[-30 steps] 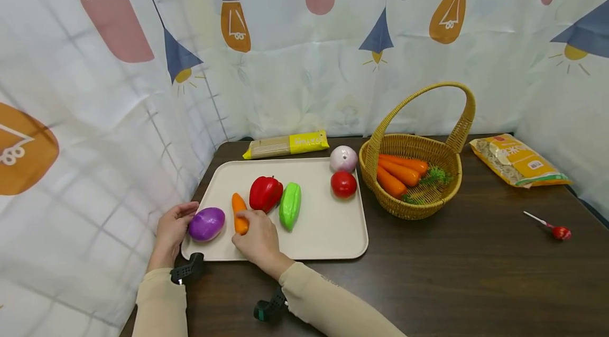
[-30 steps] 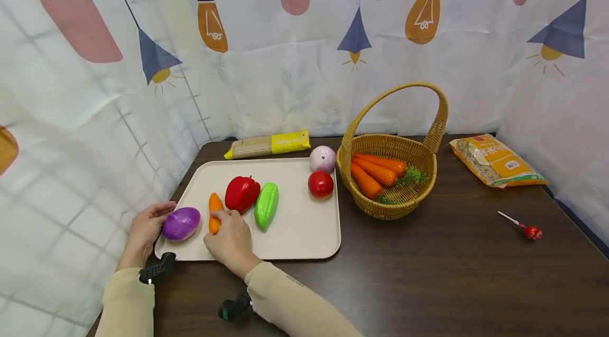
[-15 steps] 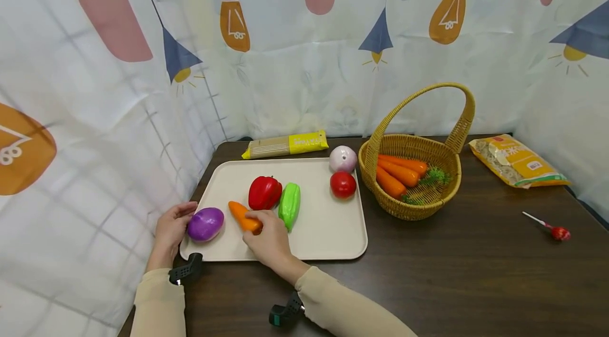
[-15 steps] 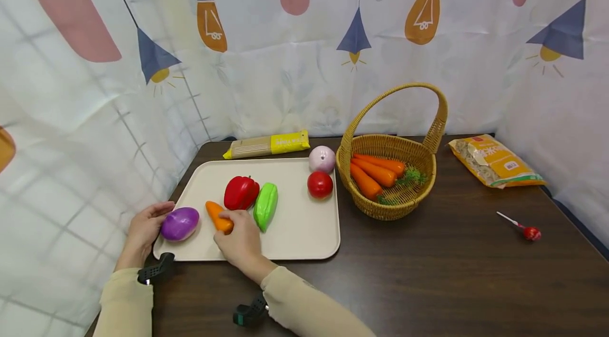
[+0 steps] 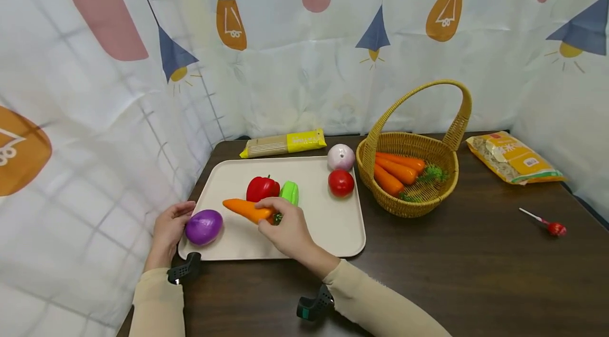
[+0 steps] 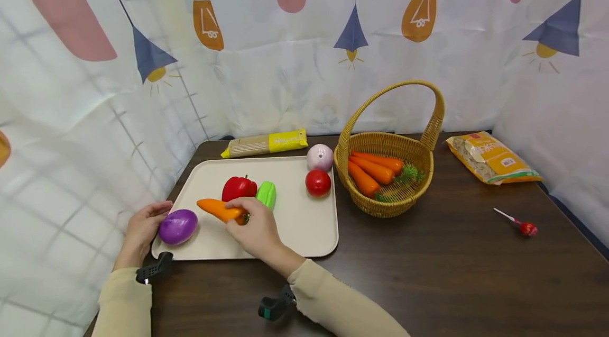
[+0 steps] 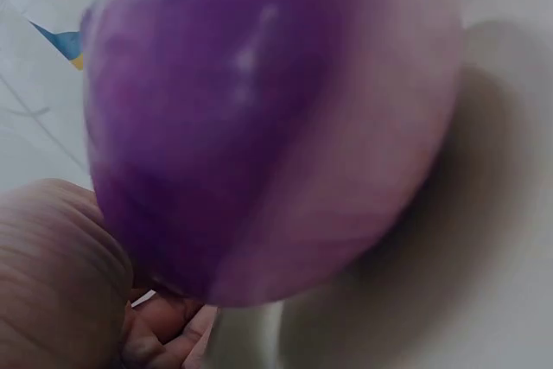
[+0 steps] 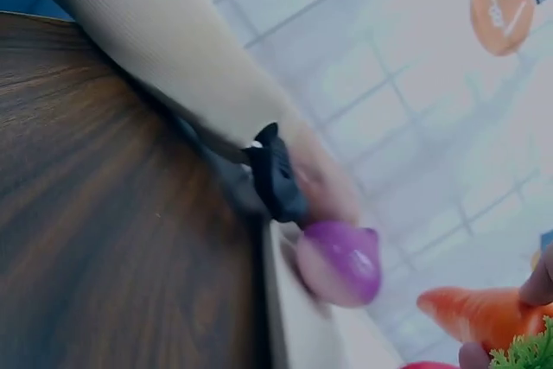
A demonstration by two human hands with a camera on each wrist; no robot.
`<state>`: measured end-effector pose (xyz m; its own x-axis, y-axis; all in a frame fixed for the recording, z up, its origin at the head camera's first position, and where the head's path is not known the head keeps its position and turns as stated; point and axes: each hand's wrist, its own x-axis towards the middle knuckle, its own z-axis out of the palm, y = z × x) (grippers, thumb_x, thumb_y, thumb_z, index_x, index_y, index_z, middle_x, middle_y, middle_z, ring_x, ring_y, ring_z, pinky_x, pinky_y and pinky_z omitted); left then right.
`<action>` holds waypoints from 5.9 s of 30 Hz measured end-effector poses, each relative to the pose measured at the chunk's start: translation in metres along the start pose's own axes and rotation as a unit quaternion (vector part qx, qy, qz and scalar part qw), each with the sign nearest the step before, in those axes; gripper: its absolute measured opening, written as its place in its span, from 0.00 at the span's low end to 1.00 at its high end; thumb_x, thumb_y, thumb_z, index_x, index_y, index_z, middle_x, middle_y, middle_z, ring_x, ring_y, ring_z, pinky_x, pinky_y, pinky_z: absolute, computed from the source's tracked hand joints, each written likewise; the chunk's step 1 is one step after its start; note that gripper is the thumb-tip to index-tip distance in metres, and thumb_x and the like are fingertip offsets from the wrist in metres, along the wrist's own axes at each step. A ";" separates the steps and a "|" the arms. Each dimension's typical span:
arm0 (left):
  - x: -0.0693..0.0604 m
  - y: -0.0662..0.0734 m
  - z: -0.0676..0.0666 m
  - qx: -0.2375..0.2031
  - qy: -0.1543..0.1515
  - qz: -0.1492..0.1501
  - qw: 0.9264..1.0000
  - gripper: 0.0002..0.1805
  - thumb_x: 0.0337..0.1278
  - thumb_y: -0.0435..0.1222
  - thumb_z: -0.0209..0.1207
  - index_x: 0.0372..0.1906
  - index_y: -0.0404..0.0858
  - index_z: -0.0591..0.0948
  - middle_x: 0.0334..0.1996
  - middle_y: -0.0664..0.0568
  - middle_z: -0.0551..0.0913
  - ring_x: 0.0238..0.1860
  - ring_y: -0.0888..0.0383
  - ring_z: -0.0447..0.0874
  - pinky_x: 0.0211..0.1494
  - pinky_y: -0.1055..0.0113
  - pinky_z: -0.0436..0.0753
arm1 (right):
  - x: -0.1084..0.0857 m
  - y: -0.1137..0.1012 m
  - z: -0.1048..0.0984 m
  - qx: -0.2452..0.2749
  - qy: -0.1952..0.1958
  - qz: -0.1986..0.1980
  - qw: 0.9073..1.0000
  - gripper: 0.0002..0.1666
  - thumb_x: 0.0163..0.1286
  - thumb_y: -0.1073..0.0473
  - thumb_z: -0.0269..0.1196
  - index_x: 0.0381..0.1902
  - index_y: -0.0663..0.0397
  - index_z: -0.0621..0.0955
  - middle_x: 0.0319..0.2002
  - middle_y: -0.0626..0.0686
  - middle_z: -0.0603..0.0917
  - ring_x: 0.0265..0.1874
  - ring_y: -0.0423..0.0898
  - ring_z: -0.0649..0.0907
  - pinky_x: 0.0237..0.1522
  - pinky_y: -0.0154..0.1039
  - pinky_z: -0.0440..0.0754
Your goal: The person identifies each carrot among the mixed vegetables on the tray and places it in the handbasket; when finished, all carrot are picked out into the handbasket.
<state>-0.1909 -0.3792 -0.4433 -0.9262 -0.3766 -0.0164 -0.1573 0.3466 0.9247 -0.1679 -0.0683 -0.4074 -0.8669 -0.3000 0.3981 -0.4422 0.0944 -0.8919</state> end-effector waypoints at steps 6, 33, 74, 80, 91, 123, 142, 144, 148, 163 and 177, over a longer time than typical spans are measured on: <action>0.000 -0.001 0.000 -0.006 0.001 0.000 1.000 0.22 0.63 0.22 0.48 0.63 0.23 0.71 0.40 0.63 0.83 0.36 0.81 0.77 0.43 0.86 0.75 | 0.001 -0.005 -0.030 -0.017 -0.002 -0.001 1.000 0.17 0.59 0.68 0.64 0.45 0.48 0.84 0.44 0.46 0.82 0.39 0.44 0.77 0.37 0.34 0.83; 0.001 0.002 0.000 -0.018 -0.001 -0.025 1.000 0.23 0.64 0.23 0.49 0.65 0.24 0.69 0.34 0.72 0.81 0.35 0.82 0.77 0.42 0.86 0.75 | 0.016 -0.018 -0.188 -0.034 -0.002 0.019 0.999 0.17 0.62 0.65 0.64 0.50 0.54 0.82 0.48 0.54 0.81 0.40 0.52 0.78 0.40 0.34 0.81; 0.002 0.000 -0.001 -0.018 -0.002 -0.023 1.000 0.24 0.64 0.24 0.50 0.65 0.25 0.69 0.35 0.73 0.80 0.37 0.82 0.76 0.45 0.86 0.74 | -0.001 -0.007 -0.341 0.126 0.015 -0.006 0.992 0.17 0.74 0.66 0.54 0.57 0.69 0.76 0.49 0.51 0.82 0.41 0.43 0.83 0.43 0.31 0.83; 0.001 0.001 0.000 -0.018 -0.001 -0.020 1.000 0.24 0.64 0.23 0.50 0.65 0.25 0.69 0.35 0.74 0.80 0.37 0.82 0.76 0.45 0.86 0.74 | -0.006 -0.002 -0.352 0.153 0.019 -0.005 0.988 0.16 0.74 0.68 0.53 0.56 0.69 0.76 0.51 0.54 0.80 0.44 0.44 0.81 0.44 0.32 0.83; 0.001 0.001 0.000 -0.031 -0.003 -0.017 0.999 0.24 0.64 0.23 0.49 0.65 0.23 0.68 0.33 0.75 0.79 0.37 0.82 0.77 0.45 0.86 0.74 | -0.009 0.014 -0.367 0.189 0.051 0.012 0.981 0.16 0.75 0.68 0.52 0.57 0.67 0.76 0.54 0.56 0.75 0.47 0.45 0.79 0.44 0.34 0.84; 0.000 0.003 0.000 -0.016 0.003 -0.015 1.000 0.24 0.63 0.23 0.49 0.65 0.24 0.69 0.37 0.71 0.80 0.38 0.81 0.76 0.45 0.86 0.74 | 0.007 0.057 -0.342 0.009 0.209 0.156 0.965 0.31 0.69 0.59 0.62 0.66 0.67 0.69 0.49 0.44 0.73 0.33 0.34 0.84 0.39 0.29 0.84; 0.000 0.001 0.001 -0.013 0.006 -0.015 1.000 0.23 0.64 0.23 0.49 0.64 0.25 0.70 0.37 0.71 0.79 0.38 0.81 0.76 0.45 0.86 0.74 | 0.009 0.059 -0.339 -0.132 0.254 0.171 0.943 0.29 0.68 0.49 0.64 0.62 0.58 0.76 0.60 0.56 0.76 0.49 0.39 0.74 0.39 0.22 0.75; 0.000 0.001 0.001 -0.011 0.005 -0.013 1.000 0.23 0.64 0.23 0.49 0.64 0.24 0.70 0.37 0.70 0.80 0.38 0.81 0.76 0.45 0.86 0.74 | 0.009 0.057 -0.339 -0.136 0.266 0.162 0.940 0.28 0.68 0.49 0.64 0.61 0.58 0.77 0.57 0.55 0.79 0.48 0.37 0.74 0.41 0.22 0.74; -0.001 0.001 0.001 -0.009 0.005 -0.010 1.000 0.23 0.63 0.22 0.49 0.64 0.23 0.70 0.37 0.70 0.80 0.37 0.81 0.76 0.45 0.85 0.74 | 0.008 0.052 -0.338 -0.137 0.289 0.137 0.938 0.23 0.68 0.52 0.64 0.57 0.58 0.80 0.46 0.45 0.82 0.42 0.33 0.76 0.39 0.24 0.74; 0.000 0.000 0.002 -0.009 0.007 -0.018 1.000 0.24 0.63 0.23 0.49 0.64 0.25 0.70 0.36 0.71 0.80 0.37 0.81 0.76 0.44 0.86 0.74 | 0.013 0.014 -0.330 -0.113 0.306 0.063 0.943 0.18 0.71 0.56 0.61 0.52 0.63 0.81 0.40 0.39 0.85 0.43 0.35 0.79 0.42 0.26 0.74; 0.000 0.003 0.003 0.012 0.004 -0.023 1.000 0.23 0.65 0.24 0.49 0.65 0.27 0.71 0.50 0.52 0.82 0.39 0.80 0.76 0.45 0.84 0.75 | 0.010 -0.005 -0.325 -0.125 0.293 0.028 0.947 0.17 0.71 0.60 0.60 0.50 0.68 0.81 0.38 0.38 0.85 0.39 0.35 0.80 0.40 0.24 0.75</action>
<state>-0.1928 -0.3756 -0.4421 -0.9150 -0.3996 -0.0556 -0.2083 0.3499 0.9133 -0.2488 0.2369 -0.3292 -0.8369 0.2844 0.4677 -0.3687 0.3387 -0.8657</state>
